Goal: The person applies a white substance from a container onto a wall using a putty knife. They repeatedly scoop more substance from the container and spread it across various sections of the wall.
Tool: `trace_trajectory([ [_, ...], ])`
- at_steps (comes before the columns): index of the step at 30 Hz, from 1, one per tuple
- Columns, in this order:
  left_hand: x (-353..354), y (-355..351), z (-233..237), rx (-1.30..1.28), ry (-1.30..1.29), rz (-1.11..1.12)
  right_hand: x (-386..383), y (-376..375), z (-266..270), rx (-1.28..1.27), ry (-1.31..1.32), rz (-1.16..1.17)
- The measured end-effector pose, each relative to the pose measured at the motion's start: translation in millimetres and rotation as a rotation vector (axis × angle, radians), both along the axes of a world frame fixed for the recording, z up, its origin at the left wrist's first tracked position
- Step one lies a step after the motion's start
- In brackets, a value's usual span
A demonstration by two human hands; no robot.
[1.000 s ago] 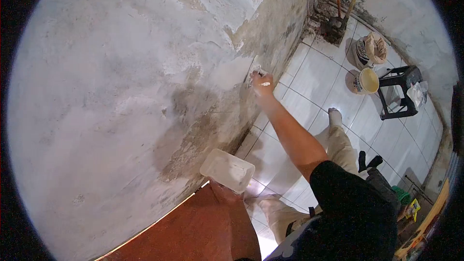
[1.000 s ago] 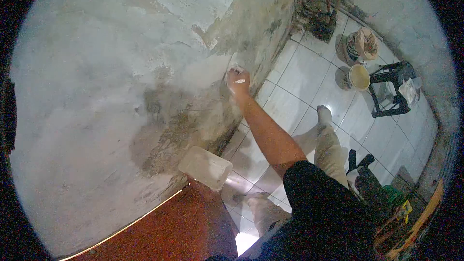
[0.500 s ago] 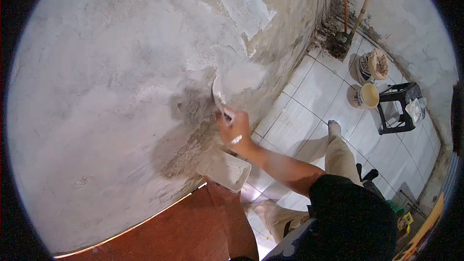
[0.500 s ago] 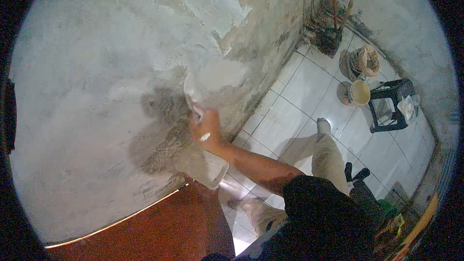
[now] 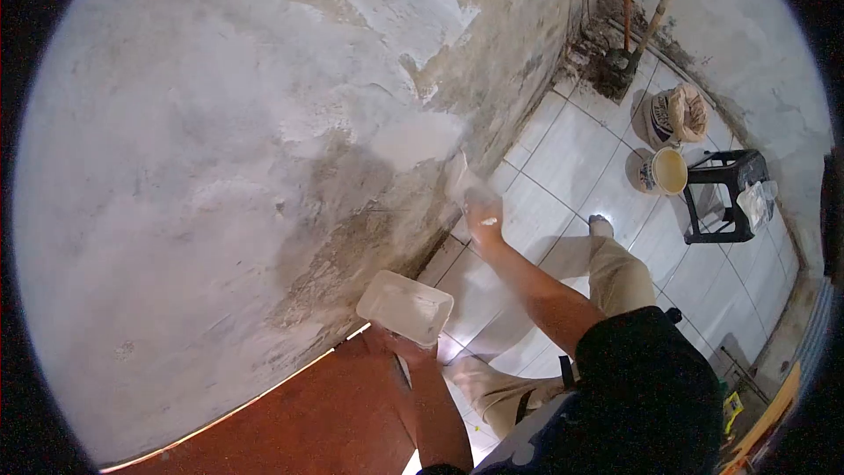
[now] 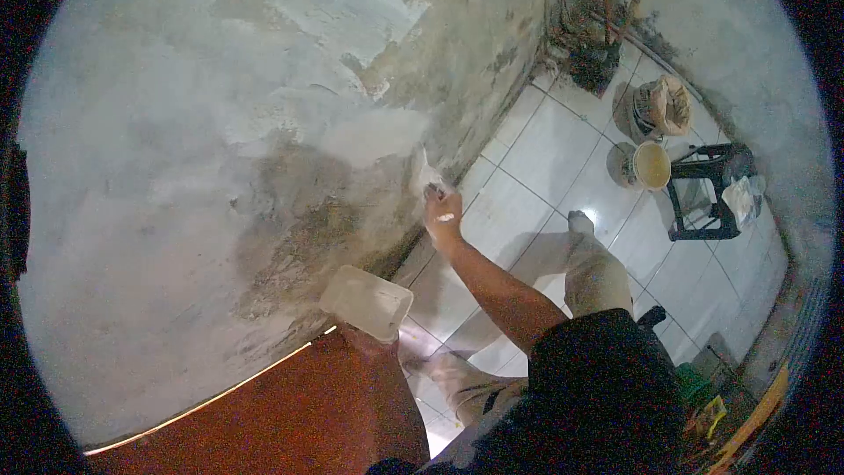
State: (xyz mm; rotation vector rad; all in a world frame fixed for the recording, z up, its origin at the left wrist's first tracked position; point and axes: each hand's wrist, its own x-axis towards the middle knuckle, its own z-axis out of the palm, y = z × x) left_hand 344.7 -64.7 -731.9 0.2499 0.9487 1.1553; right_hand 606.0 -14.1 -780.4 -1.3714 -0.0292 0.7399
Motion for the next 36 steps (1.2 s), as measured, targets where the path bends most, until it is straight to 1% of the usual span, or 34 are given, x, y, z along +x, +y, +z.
trace_trajectory([
  [1, -8.4, -3.1, -7.6, 0.045, -0.023, -0.041, -3.6, 7.1, 9.6, 0.056, 0.047, -0.076],
  [2, -13.7, -2.7, -4.4, 0.044, -0.019, -0.043, -14.1, 17.8, -0.5, 0.054, 0.052, -0.078],
  [4, -23.5, 4.7, 1.1, -0.025, -0.442, -0.172, -34.5, 45.7, -14.3, -0.045, -0.03, -0.139],
  [6, -32.5, 6.9, 2.0, -0.026, -0.433, -0.169, -49.7, 46.5, 39.5, -0.094, -0.194, -0.128],
  [7, -37.3, 6.9, 1.7, -0.029, -0.427, -0.164, -82.3, 64.3, -13.7, -0.267, -0.072, -0.019],
  [8, -41.5, 6.7, 0.1, -0.033, -0.422, -0.158, -79.5, 53.6, 26.9, 0.014, -0.411, -0.034],
  [9, -44.9, 5.6, -2.2, -0.038, -0.419, -0.153, -107.4, 60.4, -11.7, -0.148, -0.624, -0.005],
  [10, -48.2, 3.1, -4.8, -0.046, -0.415, -0.147, -107.6, 49.5, 2.5, -0.151, -0.624, 0.002],
  [11, -51.2, -0.3, -7.1, -0.056, -0.41, -0.142, -100.1, 31.9, 32.4, -0.089, -0.645, 0.201],
  [12, -54.0, -2.9, -8.7, -0.066, -0.405, -0.139, -92.9, 17.8, 51.4, -0.026, -0.66, 0.398],
  [13, -54.4, -2.7, -10.8, -0.072, -0.404, -0.141, -86.3, 8.7, 51.3, -0.028, -0.663, 0.397],
  [15, -52.1, -1.0, -15.8, -0.082, -0.406, -0.149, -67.7, -10.5, 47.6, 0.22, -0.9, 0.411],
  [16, -50.4, 0.1, -18.2, -0.087, -0.406, -0.153, -60.2, -16.4, 36.0, 0.217, -0.905, 0.409],
  [18, -49.2, -1.2, -22.2, -0.101, -0.404, -0.158, -52.0, -23.1, 4.9, 0.154, -0.729, 0.296],
  [19, -48.3, -1.0, -24.1, -0.107, -0.403, -0.161, -44.0, -22.9, 11.5, 0.153, -0.732, 0.294],
  [21, -51.3, -0.8, -25.4, -0.118, -0.392, -0.166, -20.5, -15.5, 33.2, -0.038, -0.421, 0.06],
  [22, -54.5, -0.6, -24.6, -0.124, -0.383, -0.167, -16.7, 1.7, -8.7, -0.127, -0.84, -0.104],
  [23, -47.5, -4.5, -15.6, -0.125, -0.377, -0.167, -3.7, 4.5, 41.5, -0.026, -0.65, -0.149],
  [24, -37.7, -12.3, -8.3, -0.058, -0.191, -0.13, -4.6, 12.5, 52.0, 0.052, -0.389, -0.199],
  [25, -32.1, -14.8, -2.5, 0.01, -0.007, -0.093, -9.9, 20.6, 54.2, 0.005, -0.391, -0.18],
  [26, -43.1, -14.0, -9.5, 0.013, -0.006, -0.094, -16.6, 29.4, 54.8, -0.042, -0.395, -0.162],
  [27, -58.0, -13.6, -18.4, -0.011, -0.178, -0.12, -30.9, 44.6, 54.5, -0.038, -0.395, -0.161],
  [28, -69.7, -12.6, -25.5, -0.036, -0.351, -0.144, -50.8, 62.7, 46.4, -0.12, -0.669, -0.25],
  [29, -73.6, -12.8, -27.6, -0.035, -0.351, -0.139, -64.6, 71.3, 39.8, -0.202, -0.944, -0.337],
  [30, -78.3, -11.6, -29.0, -0.026, -0.376, -0.149, -73.0, 71.2, 31.1, -0.201, -0.946, -0.329],
  [32, -95.1, -11.2, -27.1, -0.009, -0.427, -0.162, -88.4, 66.7, 19.5, -0.036, -0.781, 0.081],
  [33, -95.8, -4.2, -27.0, -0.001, -0.456, -0.165, -93.4, 61.6, 12.9, -0.035, -0.786, 0.095],
  [35, -107.1, -17.8, -22.6, 0.015, -0.515, -0.168, -99.7, 41.2, -0.8, 0.146, -0.931, 0.259],
  [36, -102.5, -12.3, -24.2, 0.031, -0.548, -0.179, -97.4, 30.8, -4.1, 0.15, -0.941, 0.265],
])
